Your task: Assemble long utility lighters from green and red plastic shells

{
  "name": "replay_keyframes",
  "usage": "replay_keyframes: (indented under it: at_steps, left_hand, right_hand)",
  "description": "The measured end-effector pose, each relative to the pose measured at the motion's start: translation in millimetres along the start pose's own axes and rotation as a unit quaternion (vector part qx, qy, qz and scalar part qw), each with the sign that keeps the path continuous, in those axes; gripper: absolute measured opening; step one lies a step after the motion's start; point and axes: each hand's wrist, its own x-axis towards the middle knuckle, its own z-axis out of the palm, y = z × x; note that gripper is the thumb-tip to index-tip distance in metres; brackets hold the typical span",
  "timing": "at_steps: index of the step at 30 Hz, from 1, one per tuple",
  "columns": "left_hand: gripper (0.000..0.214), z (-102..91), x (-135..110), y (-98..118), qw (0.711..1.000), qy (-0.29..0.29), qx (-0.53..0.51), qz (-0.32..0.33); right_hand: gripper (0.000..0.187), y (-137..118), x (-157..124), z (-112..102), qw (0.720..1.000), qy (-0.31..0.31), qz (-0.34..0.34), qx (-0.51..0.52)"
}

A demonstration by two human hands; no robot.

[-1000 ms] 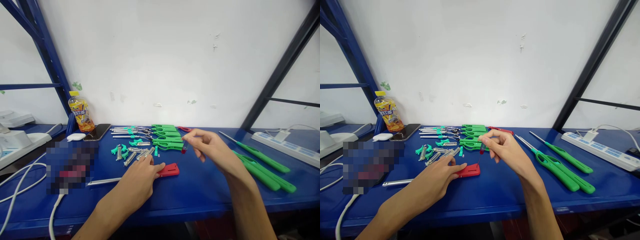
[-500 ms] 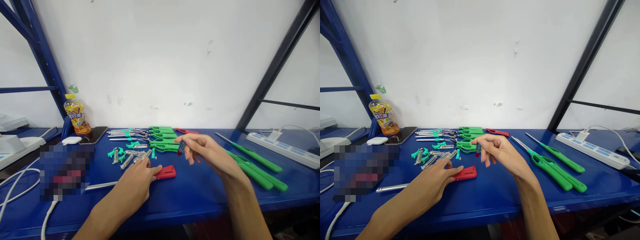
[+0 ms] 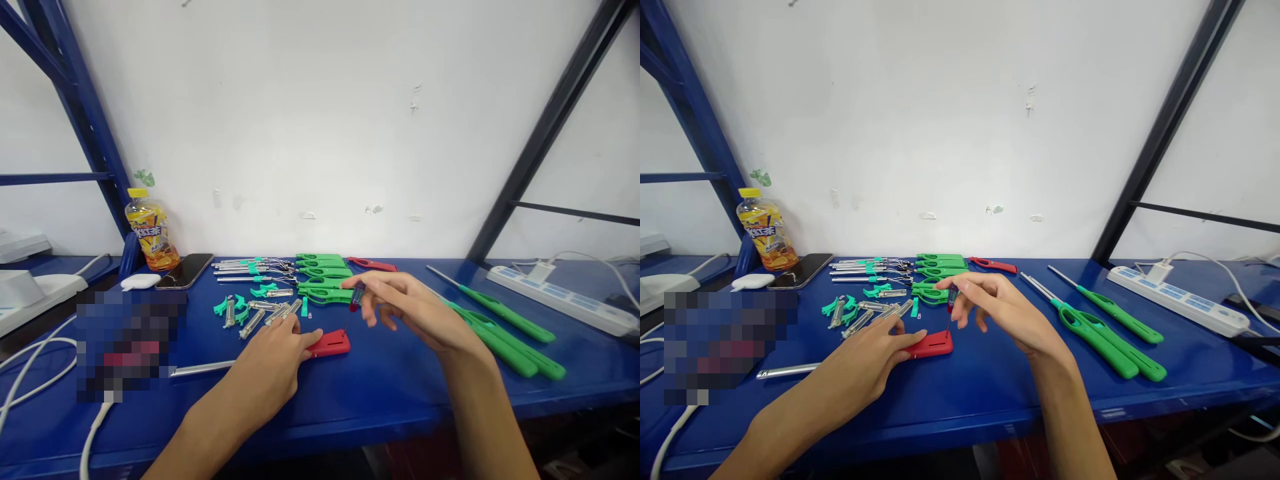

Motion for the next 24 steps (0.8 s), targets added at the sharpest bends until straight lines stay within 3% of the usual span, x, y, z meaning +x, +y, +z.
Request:
replay_keyframes:
  at_steps: [3, 10, 16, 24]
  left_hand:
    - [0.045, -1.9, -0.8, 1.7, 1.000, -0.002, -0.001, 0.001]
    - [0.047, -2.9, -1.1, 2.6, 1.000, -0.003, -0.002, 0.001]
    - [0.045, 2.9, 0.0, -0.8, 1.000, 0.009, -0.005, 0.007]
    - [0.048, -4.0, -0.6, 2.4, 1.000, -0.021, 0.000, -0.007]
  right_hand:
    - [0.042, 0.3, 1.2, 0.9, 1.000, 0.005, 0.002, -0.005]
    - [0.043, 3.3, 6.3, 4.9, 0.992, 0.123, -0.015, -0.034]
    - [0.030, 0.8, 4.4, 2.9, 0.995, 0.088, -0.029, -0.045]
    - [0.039, 2.1, 0.8, -2.8, 1.000, -0.026, -0.006, 0.013]
